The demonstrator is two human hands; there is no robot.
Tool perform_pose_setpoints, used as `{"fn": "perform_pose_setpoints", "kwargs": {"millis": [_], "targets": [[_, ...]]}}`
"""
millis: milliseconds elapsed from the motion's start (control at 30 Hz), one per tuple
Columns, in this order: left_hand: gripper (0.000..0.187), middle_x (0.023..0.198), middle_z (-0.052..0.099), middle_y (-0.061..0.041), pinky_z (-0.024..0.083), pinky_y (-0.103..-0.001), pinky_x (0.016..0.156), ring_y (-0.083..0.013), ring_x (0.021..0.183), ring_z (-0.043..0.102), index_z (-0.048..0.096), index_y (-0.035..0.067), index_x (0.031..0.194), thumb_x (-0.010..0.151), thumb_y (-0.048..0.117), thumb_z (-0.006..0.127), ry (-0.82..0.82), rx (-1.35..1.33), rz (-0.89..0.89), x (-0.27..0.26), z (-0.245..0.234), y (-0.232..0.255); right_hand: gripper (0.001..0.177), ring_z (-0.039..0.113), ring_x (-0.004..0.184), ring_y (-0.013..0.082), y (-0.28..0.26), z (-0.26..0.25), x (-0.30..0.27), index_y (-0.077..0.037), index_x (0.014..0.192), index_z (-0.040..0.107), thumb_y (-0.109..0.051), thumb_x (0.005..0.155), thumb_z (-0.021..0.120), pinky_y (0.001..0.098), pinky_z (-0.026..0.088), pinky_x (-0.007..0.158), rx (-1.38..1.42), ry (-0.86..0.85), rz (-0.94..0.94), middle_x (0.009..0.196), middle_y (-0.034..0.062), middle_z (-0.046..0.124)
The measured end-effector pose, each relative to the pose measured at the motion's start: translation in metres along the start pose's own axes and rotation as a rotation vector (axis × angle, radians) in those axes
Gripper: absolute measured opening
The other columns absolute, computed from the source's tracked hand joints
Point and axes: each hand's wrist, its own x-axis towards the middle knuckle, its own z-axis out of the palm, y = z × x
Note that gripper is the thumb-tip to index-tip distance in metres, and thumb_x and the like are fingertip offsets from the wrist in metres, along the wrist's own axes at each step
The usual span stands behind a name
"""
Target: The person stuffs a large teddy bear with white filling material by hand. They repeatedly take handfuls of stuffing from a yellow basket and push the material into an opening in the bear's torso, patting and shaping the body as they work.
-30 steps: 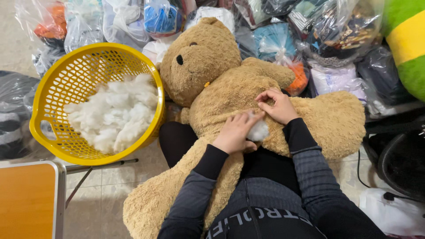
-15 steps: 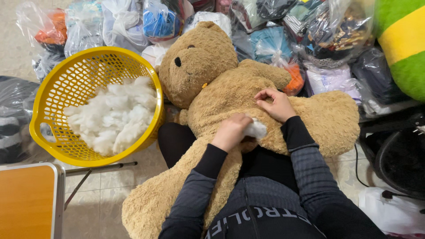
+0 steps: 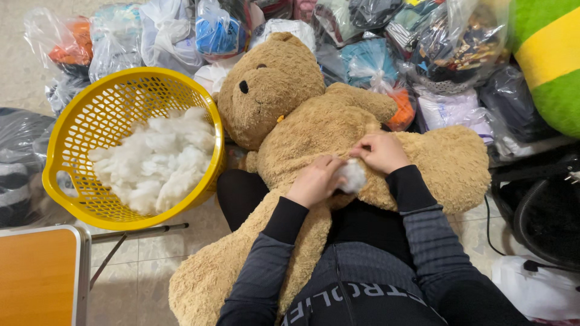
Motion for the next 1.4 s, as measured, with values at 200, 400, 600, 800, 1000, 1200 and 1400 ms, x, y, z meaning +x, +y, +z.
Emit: {"fn": "perform_pose_setpoints", "kwargs": {"millis": [200,400,600,800,1000,1200,1400], "targets": [[0.097,0.117,0.058,-0.020,0.058,-0.041,0.081,-0.0334,0.102,0.064,0.032,0.004,0.152,0.070,0.033,0.076,0.071,0.288,0.096,0.010,0.027,0.015,0.014,0.075,0.073,0.0194,0.011,0.022,0.017,-0.008,0.094,0.080,-0.019,0.089,0.074,0.0337,0.056,0.067,0.321,0.142,0.100,0.084,0.0097,0.078],[0.036,0.109,0.059,-0.011,0.058,-0.037,0.075,-0.0262,0.099,0.066,0.062,0.002,0.124,0.089,0.009,0.066,-0.058,0.235,0.071,0.009,0.037,0.004,0.015,0.074,0.074,0.0210,0.016,0.024,0.026,-0.006,0.094,0.081,-0.019,0.088,0.078,0.0348,0.055,0.070,0.300,0.182,0.150,0.085,0.0129,0.078],[0.018,0.098,0.061,-0.007,0.057,-0.039,0.073,-0.0259,0.097,0.069,0.068,0.005,0.093,0.075,0.001,0.067,0.046,0.142,-0.003,0.006,0.002,0.007,0.012,0.074,0.076,0.0233,-0.001,0.015,0.020,-0.013,0.091,0.082,-0.023,0.086,0.078,0.0378,0.056,0.069,0.189,0.247,0.128,0.086,0.0089,0.077],[0.020,0.093,0.063,-0.008,0.058,-0.038,0.070,-0.0264,0.074,0.070,0.069,0.003,0.091,0.072,0.000,0.070,-0.076,0.049,-0.053,0.003,-0.035,0.009,0.013,0.072,0.075,0.0265,-0.012,0.002,0.018,-0.020,0.084,0.083,-0.032,0.085,0.079,0.0419,0.054,0.068,-0.019,0.306,0.151,0.084,0.0039,0.077],[0.012,0.091,0.065,-0.009,0.057,-0.041,0.068,-0.0288,0.079,0.071,0.072,0.004,0.090,0.079,0.006,0.077,0.032,0.076,-0.061,-0.012,-0.063,-0.002,0.016,0.071,0.077,0.0280,-0.008,0.002,0.029,-0.022,0.083,0.083,-0.038,0.082,0.082,0.0448,0.053,0.068,-0.020,0.254,0.252,0.080,0.0055,0.076],[0.012,0.102,0.068,-0.008,0.059,-0.038,0.074,-0.0283,0.083,0.072,0.070,0.007,0.092,0.080,0.003,0.073,0.231,0.117,-0.164,-0.018,-0.096,-0.025,0.023,0.071,0.079,0.0307,-0.001,0.005,0.027,-0.021,0.083,0.082,-0.044,0.080,0.083,0.0453,0.053,0.075,-0.095,0.182,0.227,0.082,0.0075,0.075],[0.024,0.097,0.062,-0.015,0.055,-0.044,0.076,-0.0383,0.090,0.067,0.071,0.005,0.104,0.080,0.003,0.075,0.265,-0.049,-0.285,-0.027,-0.118,-0.027,0.023,0.064,0.091,0.0305,0.002,0.005,0.020,-0.019,0.081,0.082,-0.042,0.078,0.083,0.0471,0.040,0.098,-0.142,0.142,0.080,0.089,0.0042,0.075]]}}
